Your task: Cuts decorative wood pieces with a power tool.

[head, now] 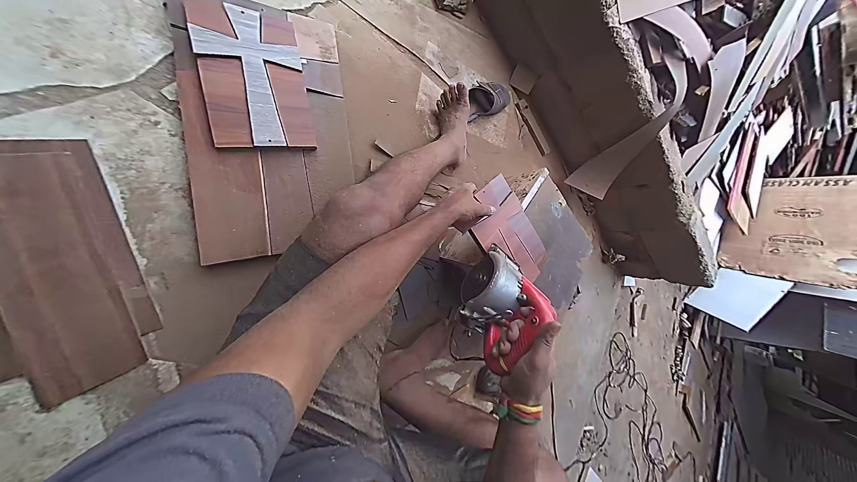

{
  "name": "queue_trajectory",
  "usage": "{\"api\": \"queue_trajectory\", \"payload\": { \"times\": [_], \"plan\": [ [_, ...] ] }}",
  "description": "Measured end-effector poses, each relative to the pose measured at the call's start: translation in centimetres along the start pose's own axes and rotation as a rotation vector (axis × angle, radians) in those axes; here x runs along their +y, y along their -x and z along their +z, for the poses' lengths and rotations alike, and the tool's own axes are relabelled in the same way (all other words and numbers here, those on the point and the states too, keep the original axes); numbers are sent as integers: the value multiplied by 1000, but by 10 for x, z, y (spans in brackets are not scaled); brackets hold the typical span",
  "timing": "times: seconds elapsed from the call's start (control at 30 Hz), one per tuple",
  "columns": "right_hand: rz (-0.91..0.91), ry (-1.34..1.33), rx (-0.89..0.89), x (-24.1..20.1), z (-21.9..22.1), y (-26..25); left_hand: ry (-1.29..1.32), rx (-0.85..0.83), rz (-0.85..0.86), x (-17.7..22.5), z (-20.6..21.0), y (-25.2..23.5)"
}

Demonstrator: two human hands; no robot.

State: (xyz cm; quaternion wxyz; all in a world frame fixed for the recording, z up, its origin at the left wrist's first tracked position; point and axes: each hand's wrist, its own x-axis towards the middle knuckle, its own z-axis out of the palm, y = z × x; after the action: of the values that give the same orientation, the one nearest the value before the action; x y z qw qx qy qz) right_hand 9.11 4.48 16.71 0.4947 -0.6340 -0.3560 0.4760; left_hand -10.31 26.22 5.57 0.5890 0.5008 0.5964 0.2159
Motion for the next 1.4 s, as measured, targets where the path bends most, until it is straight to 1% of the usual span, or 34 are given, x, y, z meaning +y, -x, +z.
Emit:
{"api": "queue_trajectory", "payload": {
  "times": [0.1, 0.17, 0.23, 0.3, 0.4, 0.47, 0.57, 0.67, 0.77, 0.83, 0.97, 1.1, 1.17, 1.2, 1.23, 1.27, 1.3, 1.33, 1.37, 1.4],
  "plan": [
    [-30, 20, 19, 11, 0, 5, -69, -29, -7, 2, -3, 2],
    [-49, 37, 31, 14, 3, 7, -168, -31, 4, 4, -6, -1],
    [-59, 51, 49, 14, 4, 8, -213, -36, -8, 4, -4, -4],
    [-63, 70, 45, 12, 2, 8, -191, -62, -36, 1, -3, -7],
    [-21, 114, 48, 6, -5, 3, -206, -68, -57, -9, -2, -14],
    [3, 104, 45, 2, -7, 1, -217, -78, -74, -4, -3, -13],
    [20, 91, 31, 4, -9, 3, -216, -97, -113, 21, -8, 9],
    [18, 42, 26, 6, -10, 5, -232, -101, -88, 25, -12, 12],
    [69, -86, -8, -2, -22, 11, -164, -102, -62, 26, -11, 16],
    [87, -139, -22, -9, -29, 23, -118, -107, -61, 28, -3, 17],
    [54, -138, -43, -22, -44, 41, -114, -77, -72, 29, 19, 11],
    [51, -155, -33, -33, -48, 41, -185, -130, -76, 34, 16, 3],
    [54, -147, -27, -35, -43, 33, -211, -128, -52, 34, 14, 5],
    [57, -132, -22, -36, -39, 29, -194, -92, -8, 32, 11, 15],
    [56, -118, -20, -35, -34, 24, -170, -46, 45, 35, 4, 39],
    [48, -107, -23, -35, -29, 19, -157, -37, 52, 49, -11, 74],
    [37, -92, -30, -35, -24, 15, -163, -172, -75, 78, -37, 111],
    [27, -85, -35, -35, -19, 10, -180, -267, -159, 94, -51, 125],
    [20, -79, -32, -36, -14, 5, -180, -179, -55, 79, -43, 111],
    [21, -67, -27, -36, -11, 2, -175, -28, 79, 50, -22, 76]
  ]
}}
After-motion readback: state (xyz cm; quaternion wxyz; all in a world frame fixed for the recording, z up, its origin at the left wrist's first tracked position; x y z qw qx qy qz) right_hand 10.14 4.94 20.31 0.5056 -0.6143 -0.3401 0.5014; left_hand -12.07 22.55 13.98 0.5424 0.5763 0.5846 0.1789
